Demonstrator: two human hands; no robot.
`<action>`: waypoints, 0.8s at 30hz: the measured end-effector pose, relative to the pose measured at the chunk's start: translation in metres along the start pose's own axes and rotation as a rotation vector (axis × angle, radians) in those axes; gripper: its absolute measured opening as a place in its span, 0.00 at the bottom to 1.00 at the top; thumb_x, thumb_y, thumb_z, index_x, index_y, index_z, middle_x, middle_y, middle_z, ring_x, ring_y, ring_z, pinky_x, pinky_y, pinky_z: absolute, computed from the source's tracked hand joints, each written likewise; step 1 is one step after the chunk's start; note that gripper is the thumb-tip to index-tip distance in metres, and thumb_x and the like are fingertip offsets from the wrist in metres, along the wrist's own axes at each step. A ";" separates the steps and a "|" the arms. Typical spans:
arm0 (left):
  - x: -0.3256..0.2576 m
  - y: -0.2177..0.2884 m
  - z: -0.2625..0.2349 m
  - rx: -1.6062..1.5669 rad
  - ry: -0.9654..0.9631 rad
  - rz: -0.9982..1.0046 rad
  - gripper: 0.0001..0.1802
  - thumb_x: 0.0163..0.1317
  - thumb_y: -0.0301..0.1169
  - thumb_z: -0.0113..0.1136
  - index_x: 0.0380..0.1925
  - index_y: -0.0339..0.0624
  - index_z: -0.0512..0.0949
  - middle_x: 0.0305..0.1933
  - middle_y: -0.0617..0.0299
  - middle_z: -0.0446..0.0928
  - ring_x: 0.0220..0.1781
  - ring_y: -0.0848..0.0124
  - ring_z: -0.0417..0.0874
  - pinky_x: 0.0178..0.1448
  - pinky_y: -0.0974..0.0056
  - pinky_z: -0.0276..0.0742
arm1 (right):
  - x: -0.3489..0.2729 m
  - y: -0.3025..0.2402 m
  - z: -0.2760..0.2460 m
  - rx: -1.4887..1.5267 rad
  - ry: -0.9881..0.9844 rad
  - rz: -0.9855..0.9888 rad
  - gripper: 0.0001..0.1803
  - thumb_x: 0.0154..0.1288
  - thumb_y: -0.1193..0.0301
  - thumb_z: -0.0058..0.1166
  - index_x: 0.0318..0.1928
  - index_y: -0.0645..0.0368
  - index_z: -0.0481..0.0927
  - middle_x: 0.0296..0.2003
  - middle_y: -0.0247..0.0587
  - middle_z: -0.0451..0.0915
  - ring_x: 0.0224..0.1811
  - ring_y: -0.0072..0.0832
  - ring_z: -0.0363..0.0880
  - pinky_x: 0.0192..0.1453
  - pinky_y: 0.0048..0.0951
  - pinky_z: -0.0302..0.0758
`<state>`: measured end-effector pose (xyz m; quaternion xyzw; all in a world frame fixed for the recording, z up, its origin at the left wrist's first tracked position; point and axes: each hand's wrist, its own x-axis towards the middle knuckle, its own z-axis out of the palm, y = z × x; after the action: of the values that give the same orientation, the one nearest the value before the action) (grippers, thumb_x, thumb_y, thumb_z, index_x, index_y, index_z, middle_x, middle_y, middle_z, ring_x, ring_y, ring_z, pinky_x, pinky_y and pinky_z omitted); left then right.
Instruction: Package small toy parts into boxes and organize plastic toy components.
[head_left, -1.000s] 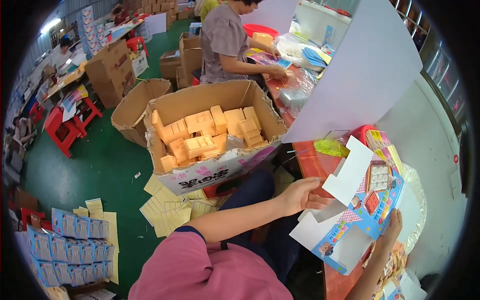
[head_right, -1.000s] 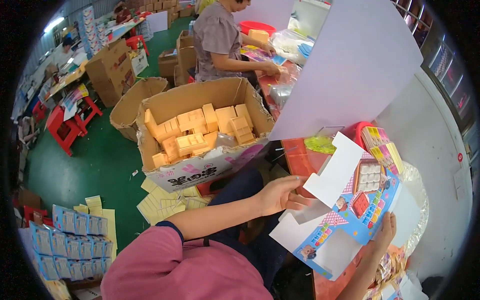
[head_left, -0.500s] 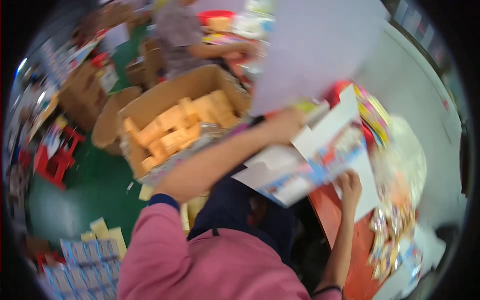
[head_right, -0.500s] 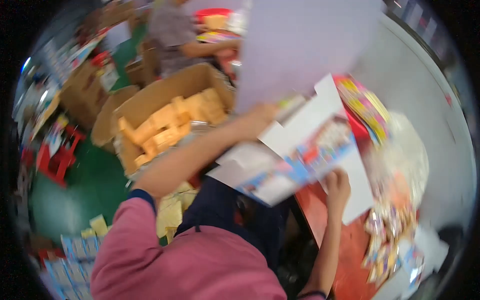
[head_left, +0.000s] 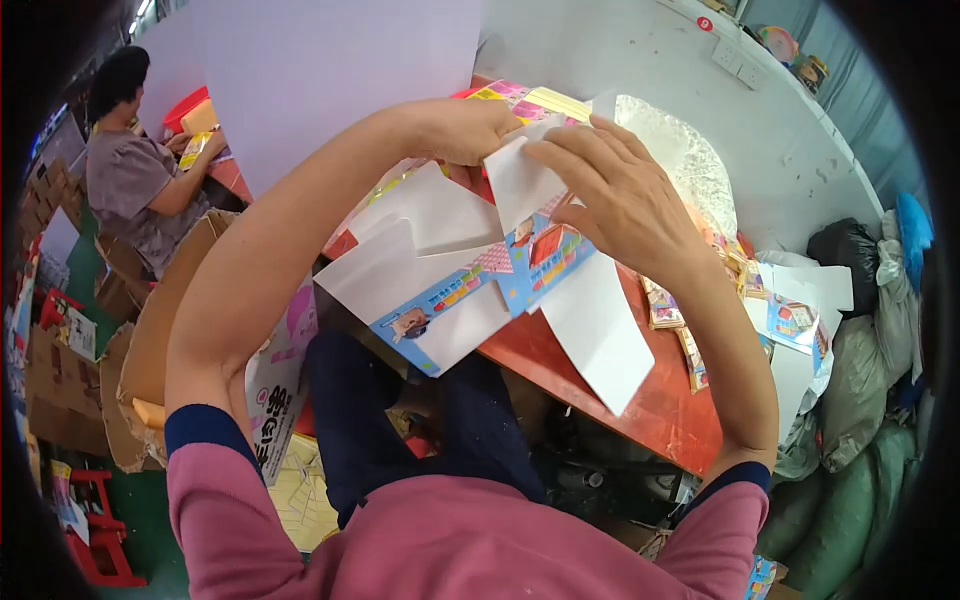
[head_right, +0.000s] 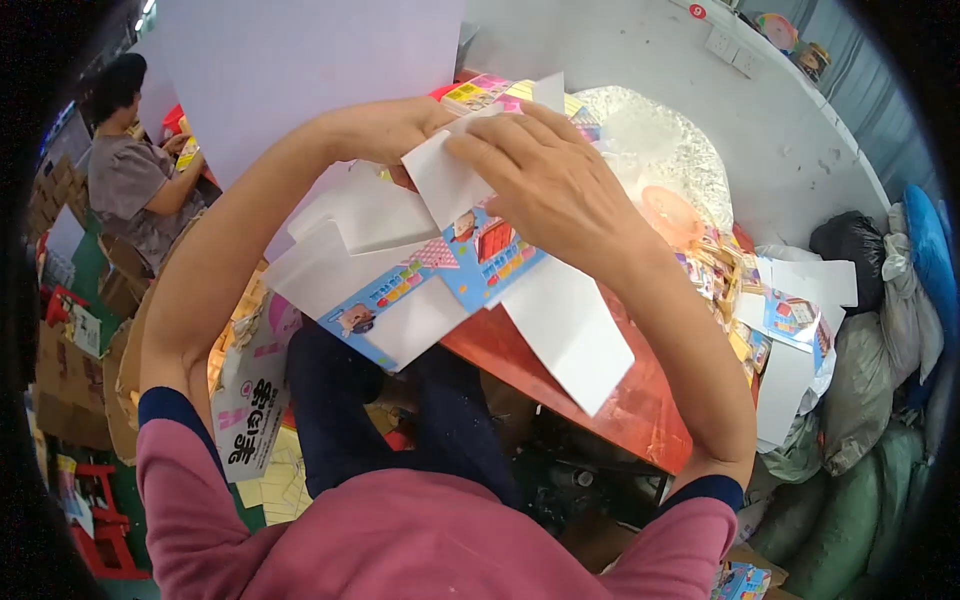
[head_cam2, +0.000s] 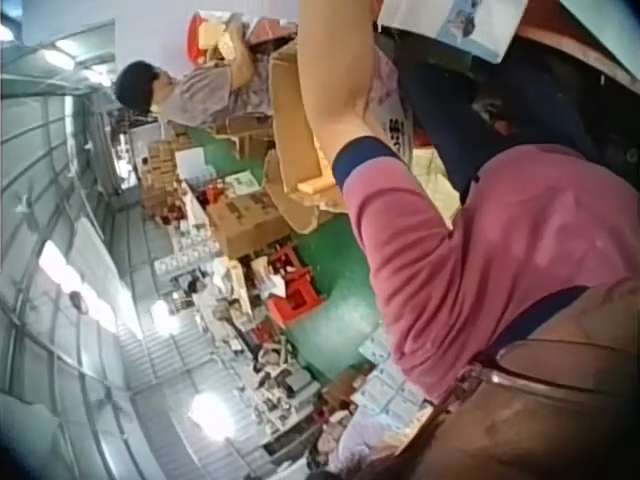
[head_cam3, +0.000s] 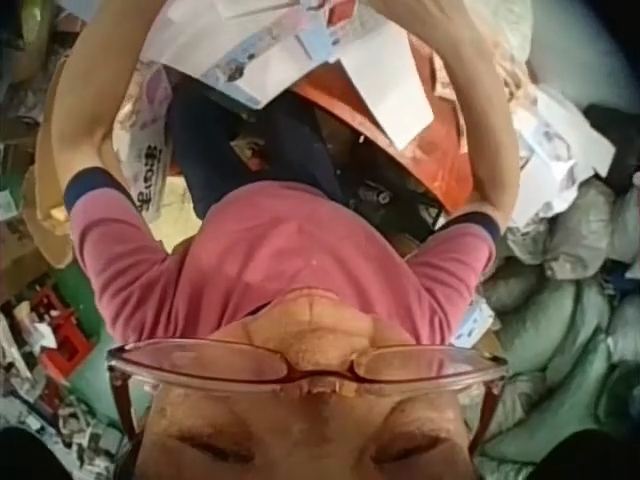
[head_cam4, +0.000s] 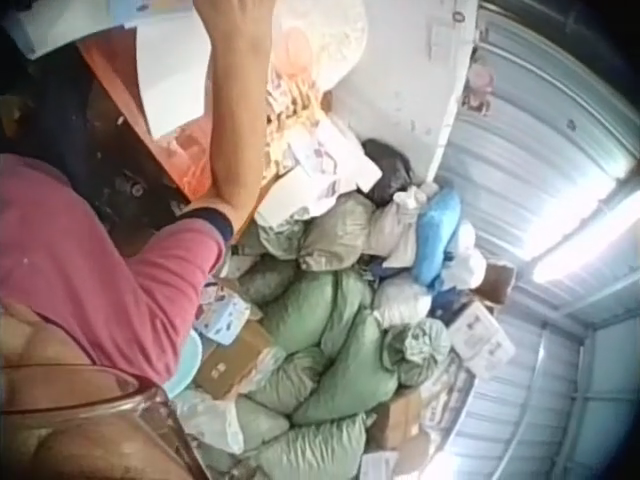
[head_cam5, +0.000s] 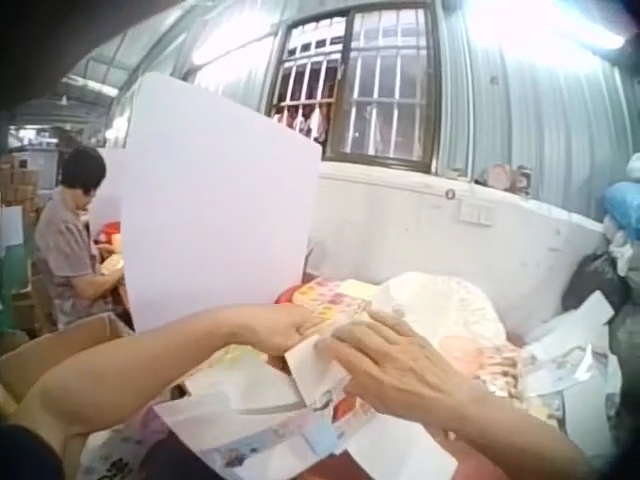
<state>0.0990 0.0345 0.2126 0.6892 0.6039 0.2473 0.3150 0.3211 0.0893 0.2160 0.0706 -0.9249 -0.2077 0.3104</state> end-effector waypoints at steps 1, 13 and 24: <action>0.001 -0.005 -0.003 0.002 0.007 0.001 0.11 0.55 0.34 0.58 0.34 0.40 0.81 0.25 0.62 0.79 0.24 0.74 0.80 0.23 0.71 0.74 | -0.002 0.004 -0.002 0.013 -0.110 0.048 0.32 0.46 0.71 0.64 0.56 0.53 0.71 0.45 0.39 0.76 0.55 0.33 0.71 0.67 0.42 0.62; 0.006 -0.049 0.002 -0.313 0.002 -0.054 0.12 0.57 0.34 0.58 0.39 0.43 0.80 0.32 0.64 0.80 0.31 0.77 0.82 0.30 0.73 0.78 | -0.001 0.018 0.036 0.214 -0.286 0.126 0.30 0.45 0.66 0.66 0.52 0.54 0.73 0.43 0.42 0.75 0.50 0.41 0.72 0.58 0.39 0.67; 0.017 -0.051 0.009 -0.110 -0.133 -0.202 0.13 0.54 0.29 0.57 0.39 0.36 0.77 0.27 0.65 0.78 0.23 0.76 0.79 0.26 0.71 0.75 | -0.005 0.019 0.051 0.292 -0.142 0.068 0.23 0.45 0.73 0.62 0.46 0.57 0.74 0.37 0.37 0.74 0.41 0.38 0.75 0.45 0.39 0.72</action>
<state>0.0737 0.0542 0.1687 0.6214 0.6335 0.2010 0.4149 0.2942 0.1255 0.1848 0.0685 -0.9667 -0.0651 0.2378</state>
